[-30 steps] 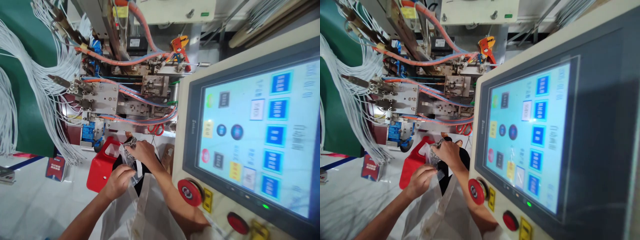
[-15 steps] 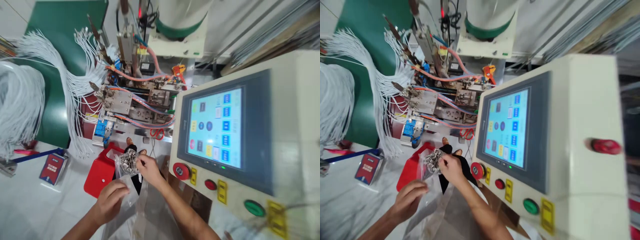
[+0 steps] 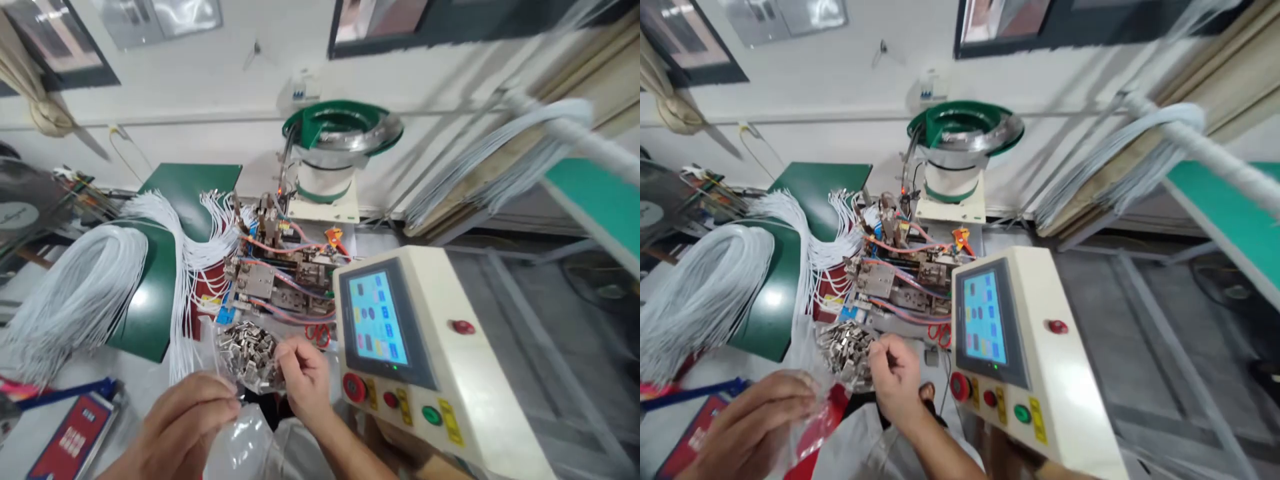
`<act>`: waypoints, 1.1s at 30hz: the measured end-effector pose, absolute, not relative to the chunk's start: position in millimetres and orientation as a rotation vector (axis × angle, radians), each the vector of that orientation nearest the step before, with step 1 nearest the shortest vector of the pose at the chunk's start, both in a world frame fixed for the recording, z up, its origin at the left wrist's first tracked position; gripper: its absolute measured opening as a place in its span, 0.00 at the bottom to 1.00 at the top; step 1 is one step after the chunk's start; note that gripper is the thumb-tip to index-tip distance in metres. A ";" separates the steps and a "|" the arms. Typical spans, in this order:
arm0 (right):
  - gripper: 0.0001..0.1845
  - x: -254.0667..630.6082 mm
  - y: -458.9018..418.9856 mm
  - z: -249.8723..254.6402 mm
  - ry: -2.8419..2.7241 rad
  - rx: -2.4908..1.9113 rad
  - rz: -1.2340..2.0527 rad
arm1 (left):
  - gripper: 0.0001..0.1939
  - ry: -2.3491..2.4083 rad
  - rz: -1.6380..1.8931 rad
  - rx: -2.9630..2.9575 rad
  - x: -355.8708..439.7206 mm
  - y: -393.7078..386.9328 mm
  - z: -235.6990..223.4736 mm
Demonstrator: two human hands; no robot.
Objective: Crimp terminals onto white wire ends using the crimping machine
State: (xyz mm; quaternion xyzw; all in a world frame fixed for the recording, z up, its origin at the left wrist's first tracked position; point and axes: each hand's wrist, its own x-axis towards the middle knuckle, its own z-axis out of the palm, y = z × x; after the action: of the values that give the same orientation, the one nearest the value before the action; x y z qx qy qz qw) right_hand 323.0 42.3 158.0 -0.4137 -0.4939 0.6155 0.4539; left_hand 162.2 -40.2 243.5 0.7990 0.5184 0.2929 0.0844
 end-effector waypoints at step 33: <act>0.12 316.6 562.0 248.6 -0.714 -1.066 1.032 | 0.12 1.534 1.422 1.893 201.4 556.7 304.5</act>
State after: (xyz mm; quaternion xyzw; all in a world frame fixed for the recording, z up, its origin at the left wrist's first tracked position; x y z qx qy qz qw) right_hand 316.6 562.0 248.6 -0.4750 -0.3179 0.4596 0.6798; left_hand 201.4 556.7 304.5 0.6624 0.5367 0.4978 0.1596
